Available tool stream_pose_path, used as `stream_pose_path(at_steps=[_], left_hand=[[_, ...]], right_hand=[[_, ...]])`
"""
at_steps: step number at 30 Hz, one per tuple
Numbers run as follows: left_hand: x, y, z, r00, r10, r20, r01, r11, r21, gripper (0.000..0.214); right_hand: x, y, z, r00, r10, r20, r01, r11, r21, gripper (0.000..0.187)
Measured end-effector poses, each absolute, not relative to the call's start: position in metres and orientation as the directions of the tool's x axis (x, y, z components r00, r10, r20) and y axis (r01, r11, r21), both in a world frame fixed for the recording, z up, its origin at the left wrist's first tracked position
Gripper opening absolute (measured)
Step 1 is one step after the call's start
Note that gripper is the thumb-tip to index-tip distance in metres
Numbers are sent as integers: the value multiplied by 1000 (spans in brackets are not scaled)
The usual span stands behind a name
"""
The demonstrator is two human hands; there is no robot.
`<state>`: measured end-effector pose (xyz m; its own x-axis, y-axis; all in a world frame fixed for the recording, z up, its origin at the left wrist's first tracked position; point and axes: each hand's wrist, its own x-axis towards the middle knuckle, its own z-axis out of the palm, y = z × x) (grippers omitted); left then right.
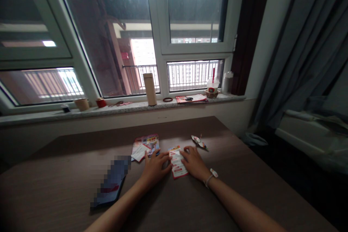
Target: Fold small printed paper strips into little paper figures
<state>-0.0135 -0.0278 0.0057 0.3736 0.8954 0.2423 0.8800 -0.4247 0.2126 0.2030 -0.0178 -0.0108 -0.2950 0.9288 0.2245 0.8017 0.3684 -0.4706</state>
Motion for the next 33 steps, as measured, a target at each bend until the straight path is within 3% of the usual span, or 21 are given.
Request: stream_pose_path(at_steps=[8, 22, 28, 33], left_hand=[[-13, -28, 6, 372, 898, 234, 884, -419, 207, 31], [-12, -30, 8, 366, 901, 234, 887, -414, 207, 31], [-13, -29, 6, 364, 905, 219, 892, -407, 196, 33], [-13, -30, 7, 360, 909, 211, 892, -401, 210, 32]], right_hand=[[203, -20, -12, -287, 919, 270, 772, 388, -504, 41], [206, -17, -16, -231, 905, 357, 634, 418, -650, 20], [206, -18, -15, -215, 901, 376, 651, 419, -632, 14], [207, -19, -13, -189, 927, 323, 726, 354, -589, 21]])
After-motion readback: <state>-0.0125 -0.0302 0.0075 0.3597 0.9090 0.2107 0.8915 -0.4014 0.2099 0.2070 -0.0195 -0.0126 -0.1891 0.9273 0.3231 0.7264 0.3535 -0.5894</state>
